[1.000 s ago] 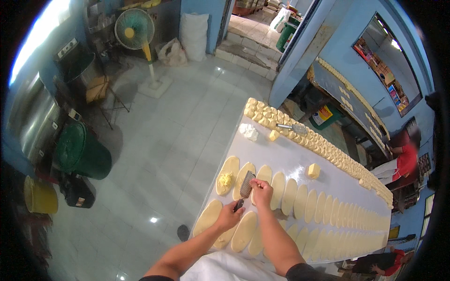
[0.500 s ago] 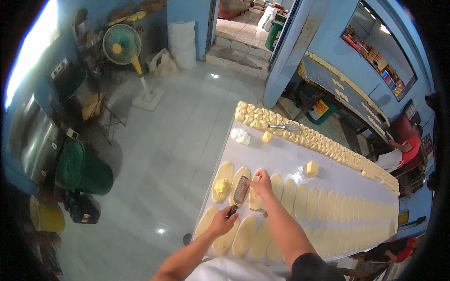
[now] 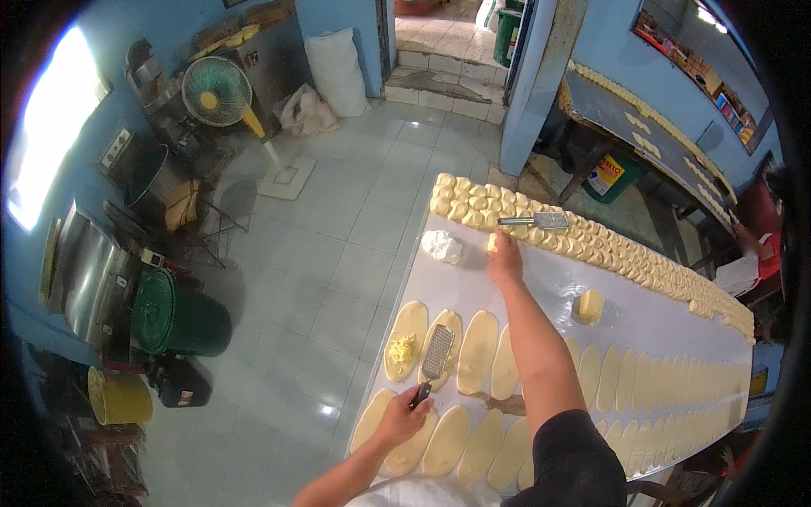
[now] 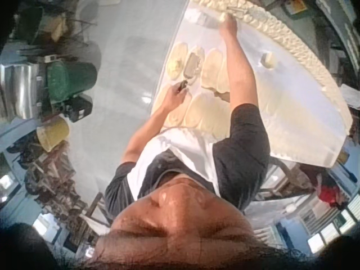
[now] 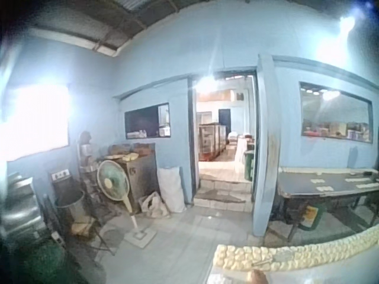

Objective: The person rolls small dough pieces into logs using a rolling pin, then flattens them into oval shapes on a large table. They brush a liquid onto the dough and grate a block of cheese onto the pieces. Coworkers are visible in the background working at another table.

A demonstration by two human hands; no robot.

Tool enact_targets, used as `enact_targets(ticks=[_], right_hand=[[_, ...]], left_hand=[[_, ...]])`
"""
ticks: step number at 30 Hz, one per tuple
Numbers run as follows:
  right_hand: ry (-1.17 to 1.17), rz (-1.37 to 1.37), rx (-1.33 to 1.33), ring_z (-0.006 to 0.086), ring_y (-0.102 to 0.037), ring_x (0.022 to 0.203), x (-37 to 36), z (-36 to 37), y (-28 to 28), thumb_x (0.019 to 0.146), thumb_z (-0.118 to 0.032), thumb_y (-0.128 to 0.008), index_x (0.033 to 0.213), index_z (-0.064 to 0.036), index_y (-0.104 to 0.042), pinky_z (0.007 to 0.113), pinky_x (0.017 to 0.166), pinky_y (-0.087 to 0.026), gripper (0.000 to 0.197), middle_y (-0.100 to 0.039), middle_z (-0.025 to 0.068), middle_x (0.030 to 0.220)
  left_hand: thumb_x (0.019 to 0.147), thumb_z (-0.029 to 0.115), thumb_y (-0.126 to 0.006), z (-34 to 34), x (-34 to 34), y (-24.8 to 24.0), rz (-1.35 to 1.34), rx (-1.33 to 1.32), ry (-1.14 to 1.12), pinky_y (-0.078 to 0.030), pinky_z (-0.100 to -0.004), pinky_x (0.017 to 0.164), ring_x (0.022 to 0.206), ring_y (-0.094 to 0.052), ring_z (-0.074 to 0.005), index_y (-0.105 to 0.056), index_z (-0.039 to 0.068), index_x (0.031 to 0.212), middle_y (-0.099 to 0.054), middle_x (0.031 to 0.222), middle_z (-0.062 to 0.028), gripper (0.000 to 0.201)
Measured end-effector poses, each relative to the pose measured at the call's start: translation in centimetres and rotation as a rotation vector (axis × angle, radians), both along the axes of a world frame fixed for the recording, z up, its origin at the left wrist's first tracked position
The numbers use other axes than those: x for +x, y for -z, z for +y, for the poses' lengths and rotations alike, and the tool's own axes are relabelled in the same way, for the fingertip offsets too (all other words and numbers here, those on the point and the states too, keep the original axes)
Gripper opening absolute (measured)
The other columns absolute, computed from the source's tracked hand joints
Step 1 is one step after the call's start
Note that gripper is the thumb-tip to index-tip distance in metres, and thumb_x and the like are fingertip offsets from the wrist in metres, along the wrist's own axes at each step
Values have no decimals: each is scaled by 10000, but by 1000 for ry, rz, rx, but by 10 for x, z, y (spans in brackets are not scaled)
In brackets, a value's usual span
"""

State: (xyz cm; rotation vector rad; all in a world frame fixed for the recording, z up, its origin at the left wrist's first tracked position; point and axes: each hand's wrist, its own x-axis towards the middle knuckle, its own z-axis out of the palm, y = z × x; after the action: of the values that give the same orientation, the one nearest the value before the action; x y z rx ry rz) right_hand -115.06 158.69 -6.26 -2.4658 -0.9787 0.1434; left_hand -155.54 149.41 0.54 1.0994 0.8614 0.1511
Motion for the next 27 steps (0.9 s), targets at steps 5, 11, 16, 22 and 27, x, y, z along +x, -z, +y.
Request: enact_targets(ticks=[5,11,16,22,27], right_hand=[[-90,52,328,403,-541,1208,-39,-34,-11,850,-195,-752,1377,-56,-504,467,1026,-464,599,-552,218,1307],[-189,409,438,245,-680,1033,-184,-154,-69,869,-162,-769,1308,28,-580,334,819,-583,514,-628,196,1228],[-263,490,430,238,-700,996,-264,-183,-71,900,-150,-743,1347,43,-557,324,812,-588,521,-635,204,1271],[-172,366,348,130,-662,883,-235,-154,-52,918,-111,-724,1330,47,-582,279,752,-552,464,-700,134,1135],[-198,380,239,231,-703,958,-238,-152,-58,896,-126,-741,1314,15,-599,333,799,-574,463,-689,193,1162]], left_hand=[[949,208,-676,0,-4,18,161,395,71,-472,-368,615,645,-572,-210,-616,-18,1102,-589,731,-135,280],[931,186,-656,0,3,-2,191,540,47,-502,-436,706,783,-647,-407,-621,-23,1123,-664,842,-238,285],[913,151,-647,-2,1,-5,120,551,20,-506,-487,753,876,-652,-455,-619,-11,1138,-667,909,-271,278],[917,178,-647,-13,-10,-1,86,540,62,-494,-484,729,857,-641,-459,-608,21,1179,-671,908,-253,309],[910,140,-631,-9,-10,3,70,513,-6,-498,-514,765,900,-636,-471,-612,5,1120,-668,938,-270,251]])
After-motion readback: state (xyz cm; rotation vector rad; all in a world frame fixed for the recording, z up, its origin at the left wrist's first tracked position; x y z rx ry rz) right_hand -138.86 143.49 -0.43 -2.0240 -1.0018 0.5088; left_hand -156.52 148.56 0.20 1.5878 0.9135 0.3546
